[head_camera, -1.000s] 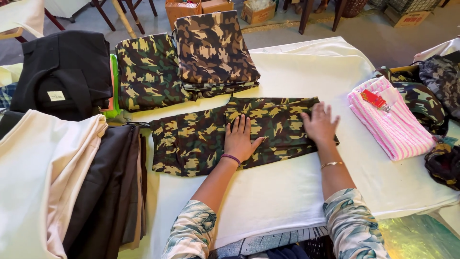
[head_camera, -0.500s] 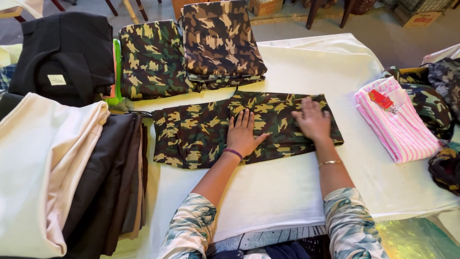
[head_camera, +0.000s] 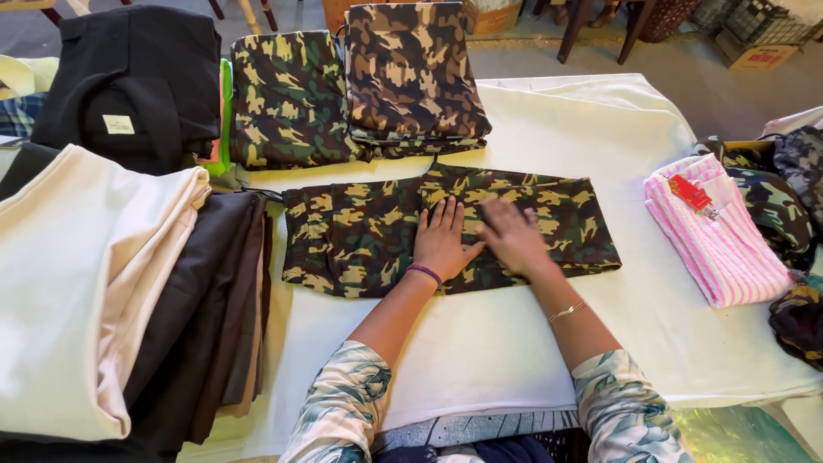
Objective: The recorder folds several items of clothing, including camouflage pants and a striped pink shirt, on a white table.
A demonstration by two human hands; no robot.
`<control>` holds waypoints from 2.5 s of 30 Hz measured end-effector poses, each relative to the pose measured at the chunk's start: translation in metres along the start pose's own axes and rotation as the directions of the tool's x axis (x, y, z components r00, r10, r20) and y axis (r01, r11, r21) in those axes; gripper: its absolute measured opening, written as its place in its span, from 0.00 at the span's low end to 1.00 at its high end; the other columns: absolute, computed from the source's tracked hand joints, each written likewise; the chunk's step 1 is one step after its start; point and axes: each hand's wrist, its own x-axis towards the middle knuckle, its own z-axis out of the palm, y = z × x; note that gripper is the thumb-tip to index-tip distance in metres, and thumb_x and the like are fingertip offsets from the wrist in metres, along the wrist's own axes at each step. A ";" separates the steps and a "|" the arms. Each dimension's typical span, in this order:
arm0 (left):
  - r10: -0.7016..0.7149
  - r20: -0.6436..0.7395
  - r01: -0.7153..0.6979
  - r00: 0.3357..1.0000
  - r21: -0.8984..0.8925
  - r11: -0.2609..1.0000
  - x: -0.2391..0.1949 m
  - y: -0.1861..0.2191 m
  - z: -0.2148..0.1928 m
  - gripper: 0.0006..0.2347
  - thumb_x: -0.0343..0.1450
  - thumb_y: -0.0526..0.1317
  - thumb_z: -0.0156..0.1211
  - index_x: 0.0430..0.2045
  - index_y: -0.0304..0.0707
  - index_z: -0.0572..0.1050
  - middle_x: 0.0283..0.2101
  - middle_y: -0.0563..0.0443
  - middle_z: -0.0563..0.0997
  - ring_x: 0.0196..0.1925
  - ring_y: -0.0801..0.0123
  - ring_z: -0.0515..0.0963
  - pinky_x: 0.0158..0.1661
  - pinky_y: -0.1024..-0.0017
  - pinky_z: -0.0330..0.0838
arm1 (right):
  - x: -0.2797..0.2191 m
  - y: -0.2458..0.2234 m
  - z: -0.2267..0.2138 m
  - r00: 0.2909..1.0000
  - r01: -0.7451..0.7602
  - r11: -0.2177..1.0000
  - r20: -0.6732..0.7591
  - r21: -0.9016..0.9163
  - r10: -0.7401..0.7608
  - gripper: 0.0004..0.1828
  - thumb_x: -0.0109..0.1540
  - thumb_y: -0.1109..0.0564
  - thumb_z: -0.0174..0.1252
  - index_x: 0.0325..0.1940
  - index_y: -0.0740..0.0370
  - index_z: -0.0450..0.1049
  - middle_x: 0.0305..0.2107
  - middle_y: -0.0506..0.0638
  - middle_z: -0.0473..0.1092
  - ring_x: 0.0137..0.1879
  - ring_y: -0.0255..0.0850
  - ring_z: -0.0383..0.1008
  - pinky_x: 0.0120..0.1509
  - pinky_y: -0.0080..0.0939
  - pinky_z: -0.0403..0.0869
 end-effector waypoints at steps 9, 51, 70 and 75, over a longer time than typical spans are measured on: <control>0.008 0.048 -0.005 0.999 -0.066 0.998 0.000 0.001 -0.009 0.42 0.73 0.70 0.32 0.74 0.37 0.44 0.78 0.44 0.43 0.80 0.57 0.40 0.72 0.50 0.36 | -0.005 0.143 -0.003 0.800 -0.578 0.815 -0.167 0.042 0.576 0.45 0.66 0.24 0.31 0.82 0.44 0.40 0.80 0.40 0.36 0.82 0.48 0.38 0.79 0.64 0.46; 0.034 -0.227 -0.016 0.973 0.080 0.997 -0.013 0.011 -0.016 0.43 0.72 0.70 0.40 0.75 0.39 0.40 0.79 0.50 0.38 0.81 0.63 0.33 0.73 0.52 0.25 | -0.024 0.173 -0.011 0.764 -0.466 0.773 -0.245 0.430 0.597 0.25 0.58 0.37 0.68 0.54 0.50 0.81 0.35 0.53 0.79 0.40 0.45 0.79 0.45 0.48 0.74; -0.417 -0.138 -0.055 0.898 -0.978 0.203 -0.068 -0.202 -0.077 0.30 0.65 0.40 0.73 0.59 0.25 0.66 0.50 0.39 0.80 0.49 0.56 0.80 0.49 0.62 0.74 | -0.022 0.027 -0.033 0.993 0.104 0.554 -0.115 0.826 -0.015 0.34 0.64 0.50 0.61 0.73 0.58 0.64 0.58 0.56 0.74 0.63 0.42 0.74 0.69 0.43 0.70; -0.611 -0.261 0.363 0.748 -0.610 0.705 -0.067 -0.253 -0.003 0.30 0.67 0.45 0.71 0.57 0.24 0.62 0.50 0.25 0.77 0.53 0.38 0.77 0.52 0.53 0.72 | -0.011 -0.003 -0.017 0.989 -0.012 0.688 -0.094 0.726 0.116 0.34 0.64 0.47 0.61 0.74 0.52 0.64 0.55 0.56 0.76 0.55 0.41 0.77 0.65 0.42 0.73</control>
